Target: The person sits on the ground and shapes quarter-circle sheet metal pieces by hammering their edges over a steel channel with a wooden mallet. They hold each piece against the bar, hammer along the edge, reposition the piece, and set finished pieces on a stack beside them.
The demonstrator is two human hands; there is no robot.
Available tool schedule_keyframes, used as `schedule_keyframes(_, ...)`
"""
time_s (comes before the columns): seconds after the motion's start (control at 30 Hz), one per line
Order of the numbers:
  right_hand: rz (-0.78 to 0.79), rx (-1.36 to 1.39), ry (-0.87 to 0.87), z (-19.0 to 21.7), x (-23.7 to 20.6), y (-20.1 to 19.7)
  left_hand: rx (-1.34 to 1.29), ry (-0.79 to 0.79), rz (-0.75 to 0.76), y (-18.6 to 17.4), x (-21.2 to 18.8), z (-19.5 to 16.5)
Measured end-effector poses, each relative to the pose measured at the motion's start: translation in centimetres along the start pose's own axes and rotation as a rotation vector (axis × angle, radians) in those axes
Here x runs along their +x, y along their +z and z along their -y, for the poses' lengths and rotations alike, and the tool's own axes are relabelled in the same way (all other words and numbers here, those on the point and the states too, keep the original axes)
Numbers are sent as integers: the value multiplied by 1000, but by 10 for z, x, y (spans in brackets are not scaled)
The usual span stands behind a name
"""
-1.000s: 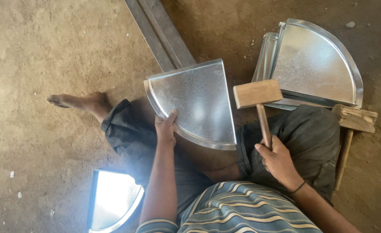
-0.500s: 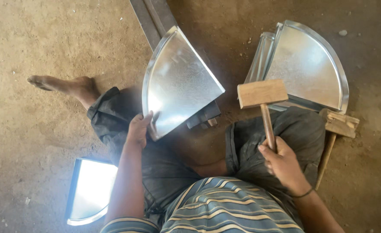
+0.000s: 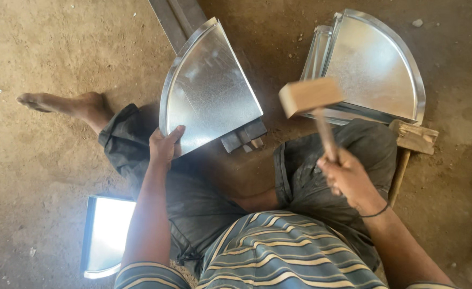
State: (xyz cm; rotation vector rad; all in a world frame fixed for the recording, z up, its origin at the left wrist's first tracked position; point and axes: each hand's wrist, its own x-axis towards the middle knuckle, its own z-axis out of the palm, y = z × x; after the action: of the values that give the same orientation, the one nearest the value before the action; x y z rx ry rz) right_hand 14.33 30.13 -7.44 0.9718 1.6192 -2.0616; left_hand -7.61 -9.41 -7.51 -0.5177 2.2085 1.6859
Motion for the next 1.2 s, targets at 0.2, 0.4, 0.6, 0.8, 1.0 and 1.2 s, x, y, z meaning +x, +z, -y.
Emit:
schedule_keyframes(0.2, -272, -732, -388, -8, -7, 8, 37, -5, -59, 1, 1, -5)
schedule_keyframes(0.4, -420, -546, -302, -10, -8, 20, 129, 2, 16, -6, -2, 2)
schedule_keyframes(0.6, -329, -660, -414, -9, -3, 31, 178, 129, 40, -4, -12, 16)
schedule_keyframes(0.8, -397, -464, -423, -9, 5, 37, 218, 9, 11, -7, -29, 33)
schedule_keyframes(1.0, -387, -422, -387, -6, 23, 40, 149, 1, 67, -11, -37, 52)
schedule_keyframes(1.2, -263, -609, -553, 2, 53, 44, 222, 4, 55, -11, -46, 64)
